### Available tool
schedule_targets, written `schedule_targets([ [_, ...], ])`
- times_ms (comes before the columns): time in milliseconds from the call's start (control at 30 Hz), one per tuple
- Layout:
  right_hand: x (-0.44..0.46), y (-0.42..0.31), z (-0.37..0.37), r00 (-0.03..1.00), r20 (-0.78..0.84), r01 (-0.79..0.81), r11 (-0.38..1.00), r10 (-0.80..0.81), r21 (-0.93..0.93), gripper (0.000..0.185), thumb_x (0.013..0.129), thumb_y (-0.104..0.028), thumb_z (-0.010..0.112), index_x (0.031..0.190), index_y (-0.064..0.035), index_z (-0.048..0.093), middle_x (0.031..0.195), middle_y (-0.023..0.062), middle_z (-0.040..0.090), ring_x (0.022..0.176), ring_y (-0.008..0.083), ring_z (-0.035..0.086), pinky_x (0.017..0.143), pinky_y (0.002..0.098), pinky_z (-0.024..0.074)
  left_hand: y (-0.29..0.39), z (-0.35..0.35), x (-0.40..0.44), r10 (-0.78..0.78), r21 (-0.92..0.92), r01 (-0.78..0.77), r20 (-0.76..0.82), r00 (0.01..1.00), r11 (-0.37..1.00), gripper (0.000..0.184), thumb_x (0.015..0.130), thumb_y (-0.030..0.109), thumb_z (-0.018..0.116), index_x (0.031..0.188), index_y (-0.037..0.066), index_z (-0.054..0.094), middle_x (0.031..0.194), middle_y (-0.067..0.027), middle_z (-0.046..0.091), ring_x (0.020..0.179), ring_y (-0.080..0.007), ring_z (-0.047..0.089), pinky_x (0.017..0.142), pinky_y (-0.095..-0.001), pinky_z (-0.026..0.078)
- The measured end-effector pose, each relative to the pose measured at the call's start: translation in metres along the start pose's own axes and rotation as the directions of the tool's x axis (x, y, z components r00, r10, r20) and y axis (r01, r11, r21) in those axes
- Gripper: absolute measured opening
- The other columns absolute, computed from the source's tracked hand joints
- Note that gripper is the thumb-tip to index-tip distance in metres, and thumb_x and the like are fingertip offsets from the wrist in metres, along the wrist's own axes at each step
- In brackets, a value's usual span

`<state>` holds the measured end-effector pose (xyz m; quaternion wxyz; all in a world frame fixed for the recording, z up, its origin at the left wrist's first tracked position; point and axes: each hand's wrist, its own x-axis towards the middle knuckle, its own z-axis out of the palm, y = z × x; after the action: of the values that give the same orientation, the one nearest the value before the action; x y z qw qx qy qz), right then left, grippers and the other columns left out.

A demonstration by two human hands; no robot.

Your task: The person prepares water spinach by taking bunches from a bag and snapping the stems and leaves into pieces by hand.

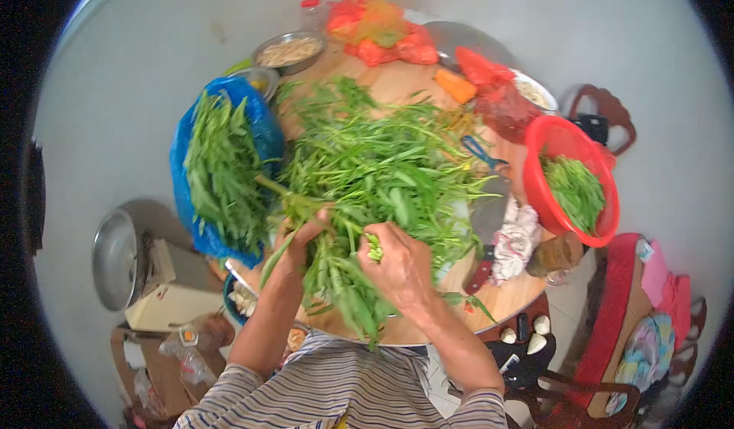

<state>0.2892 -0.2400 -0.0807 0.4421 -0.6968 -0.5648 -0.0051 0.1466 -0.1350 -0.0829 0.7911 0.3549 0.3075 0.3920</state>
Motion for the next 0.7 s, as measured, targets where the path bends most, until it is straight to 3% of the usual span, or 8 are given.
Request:
schedule_targets([
  [100, 0.004, 0.002, -0.004, 0.984, 0.016, -0.178, 0.969, 0.178, 0.172, 0.020, 0.086, -0.017, 0.068, 0.097, -0.0004, 0.068, 0.075, 0.0145, 0.069, 0.061, 0.0279, 0.065, 0.059, 0.0380, 0.0508, -0.026, -0.018, 0.007, 0.142, 0.011, -0.142, 0.017, 0.990, 0.990, 0.037, 0.085, 0.017, 0.079, 0.114, -0.001, 0.066, 0.087, -0.0062, 0.067, 0.071, -0.0147, 0.062, 0.063, -0.0290, 0.050],
  [200, 0.028, -0.007, -0.021, 0.821, 0.314, -0.571, 0.672, 0.477, 0.473, 0.021, 0.089, -0.017, 0.062, 0.095, 0.0021, 0.068, 0.074, -0.0014, 0.058, 0.061, 0.0101, 0.051, 0.057, 0.0267, 0.0419, -0.018, 0.002, -0.008, 0.237, 0.026, -0.236, -0.052, 0.970, 0.971, 0.034, 0.086, 0.017, 0.077, 0.113, -0.001, 0.066, 0.082, -0.0065, 0.066, 0.067, -0.0144, 0.060, 0.060, -0.0282, 0.048],
  [367, 0.054, 0.006, -0.054, 0.797, 0.421, -0.599, 0.479, 0.433, 0.642, 0.020, 0.090, -0.017, 0.061, 0.098, -0.0002, 0.068, 0.073, -0.0024, 0.053, 0.061, 0.0092, 0.051, 0.056, 0.0263, 0.0424, 0.003, -0.002, -0.002, 0.283, 0.028, -0.282, -0.053, 0.958, 0.959, 0.028, 0.097, 0.039, 0.066, 0.097, 0.012, 0.059, 0.074, 0.0025, 0.049, 0.067, -0.0103, 0.050, 0.062, -0.0270, 0.042],
  [433, 0.074, 0.004, -0.098, 0.786, 0.551, -0.601, 0.557, 0.281, 0.573, 0.026, 0.090, -0.023, 0.063, 0.098, 0.0003, 0.071, 0.079, 0.0008, 0.064, 0.064, 0.0086, 0.054, 0.058, 0.0270, 0.0441, 0.023, -0.003, -0.003, 0.210, -0.084, -0.212, -0.036, 0.977, 0.974, 0.028, 0.098, 0.041, 0.063, 0.095, 0.013, 0.057, 0.073, 0.0032, 0.047, 0.069, -0.0108, 0.051, 0.062, -0.0280, 0.043],
  [500, 0.103, 0.008, -0.160, 0.836, 0.423, -0.450, 0.877, 0.349, 0.166, 0.031, 0.089, -0.027, 0.063, 0.104, -0.0008, 0.071, 0.084, 0.0014, 0.068, 0.069, 0.0105, 0.060, 0.063, 0.0281, 0.0486, 0.031, -0.016, 0.007, 0.216, -0.166, -0.218, -0.032, 0.976, 0.962, 0.027, 0.102, 0.040, 0.059, 0.095, 0.014, 0.059, 0.071, 0.0044, 0.047, 0.065, -0.0109, 0.053, 0.060, -0.0283, 0.047],
  [567, 0.135, 0.014, -0.221, 0.936, 0.167, -0.330, 0.937, 0.310, 0.112, 0.035, 0.089, -0.029, 0.060, 0.104, -0.0005, 0.072, 0.086, 0.0046, 0.070, 0.074, 0.0133, 0.063, 0.067, 0.0311, 0.0511, 0.040, -0.026, 0.012, 0.208, -0.232, -0.214, -0.051, 0.977, 0.949, 0.025, 0.103, 0.038, 0.057, 0.099, 0.014, 0.063, 0.072, 0.0050, 0.051, 0.065, -0.0109, 0.056, 0.060, -0.0280, 0.049],
  [633, 0.172, 0.036, -0.275, 0.966, -0.081, -0.257, 0.922, 0.244, -0.290, 0.034, 0.088, -0.026, 0.058, 0.097, 0.0038, 0.071, 0.072, 0.0074, 0.064, 0.069, 0.0141, 0.060, 0.064, 0.0345, 0.0508, 0.032, -0.056, 0.030, 0.254, -0.310, -0.239, 0.009, 0.967, 0.920, 0.025, 0.103, 0.036, 0.057, 0.103, 0.012, 0.066, 0.080, 0.0032, 0.063, 0.071, -0.0123, 0.063, 0.064, -0.0299, 0.054],
  [700, 0.201, 0.083, -0.317, 0.980, -0.166, -0.194, 0.715, 0.110, -0.672, 0.030, 0.086, -0.024, 0.057, 0.088, 0.0042, 0.067, 0.071, 0.0177, 0.067, 0.069, 0.0281, 0.067, 0.066, 0.0429, 0.0529, 0.038, -0.050, 0.029, 0.197, -0.298, -0.218, -0.100, 0.975, 0.929, 0.027, 0.102, 0.037, 0.058, 0.105, 0.012, 0.066, 0.078, 0.0034, 0.063, 0.071, -0.0126, 0.064, 0.064, -0.0312, 0.055],
])
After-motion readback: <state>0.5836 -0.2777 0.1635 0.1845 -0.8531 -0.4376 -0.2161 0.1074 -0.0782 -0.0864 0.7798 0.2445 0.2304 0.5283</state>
